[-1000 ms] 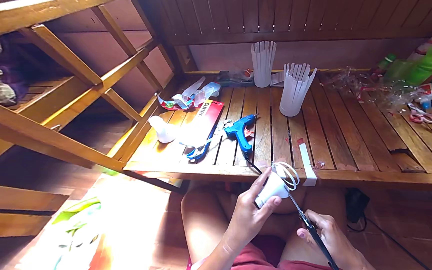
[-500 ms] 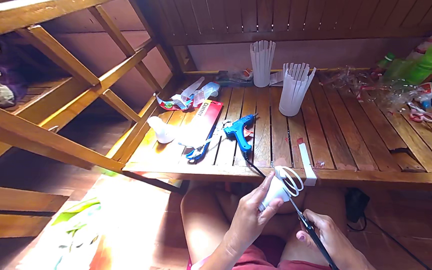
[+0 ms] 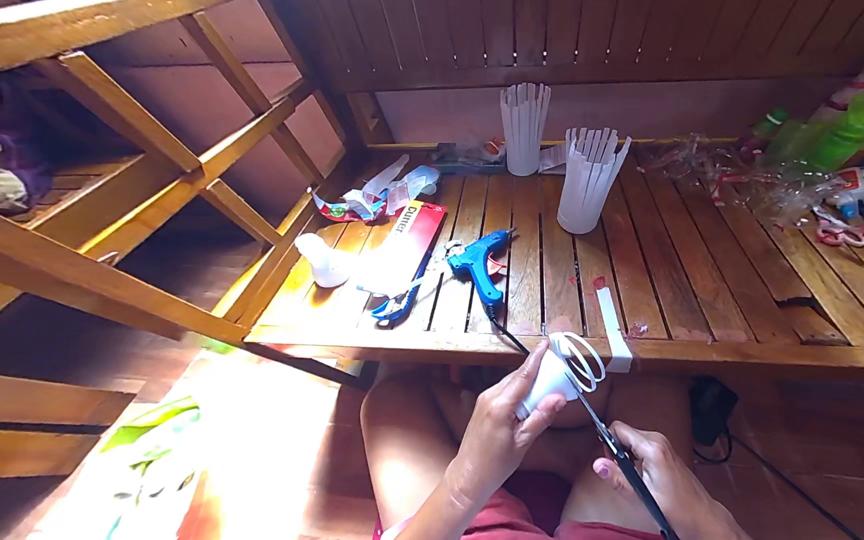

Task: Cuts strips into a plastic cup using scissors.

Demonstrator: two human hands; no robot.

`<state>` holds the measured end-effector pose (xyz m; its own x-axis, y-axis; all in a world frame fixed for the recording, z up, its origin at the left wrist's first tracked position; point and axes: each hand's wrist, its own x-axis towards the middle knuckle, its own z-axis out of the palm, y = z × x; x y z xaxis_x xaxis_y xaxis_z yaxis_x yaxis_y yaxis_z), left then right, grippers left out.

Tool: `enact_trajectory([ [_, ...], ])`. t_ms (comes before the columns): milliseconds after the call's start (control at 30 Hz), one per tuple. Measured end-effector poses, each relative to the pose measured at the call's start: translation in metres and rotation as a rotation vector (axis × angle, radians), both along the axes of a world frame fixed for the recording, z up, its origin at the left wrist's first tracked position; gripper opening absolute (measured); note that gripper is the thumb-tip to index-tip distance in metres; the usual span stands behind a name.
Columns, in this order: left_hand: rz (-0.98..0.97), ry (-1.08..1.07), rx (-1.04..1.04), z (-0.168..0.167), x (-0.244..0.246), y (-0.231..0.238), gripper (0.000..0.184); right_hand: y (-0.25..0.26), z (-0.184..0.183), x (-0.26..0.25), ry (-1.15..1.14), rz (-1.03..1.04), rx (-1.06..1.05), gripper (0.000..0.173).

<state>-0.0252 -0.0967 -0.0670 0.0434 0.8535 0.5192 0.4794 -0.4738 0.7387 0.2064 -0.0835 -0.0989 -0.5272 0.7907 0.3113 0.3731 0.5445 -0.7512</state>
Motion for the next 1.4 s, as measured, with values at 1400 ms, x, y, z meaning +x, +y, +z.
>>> enact_trajectory([
  [1400, 0.014, 0.002, 0.028, 0.0, -0.002, 0.003, 0.056, 0.003, 0.006, -0.003, -0.017, 0.003, -0.031, 0.059],
])
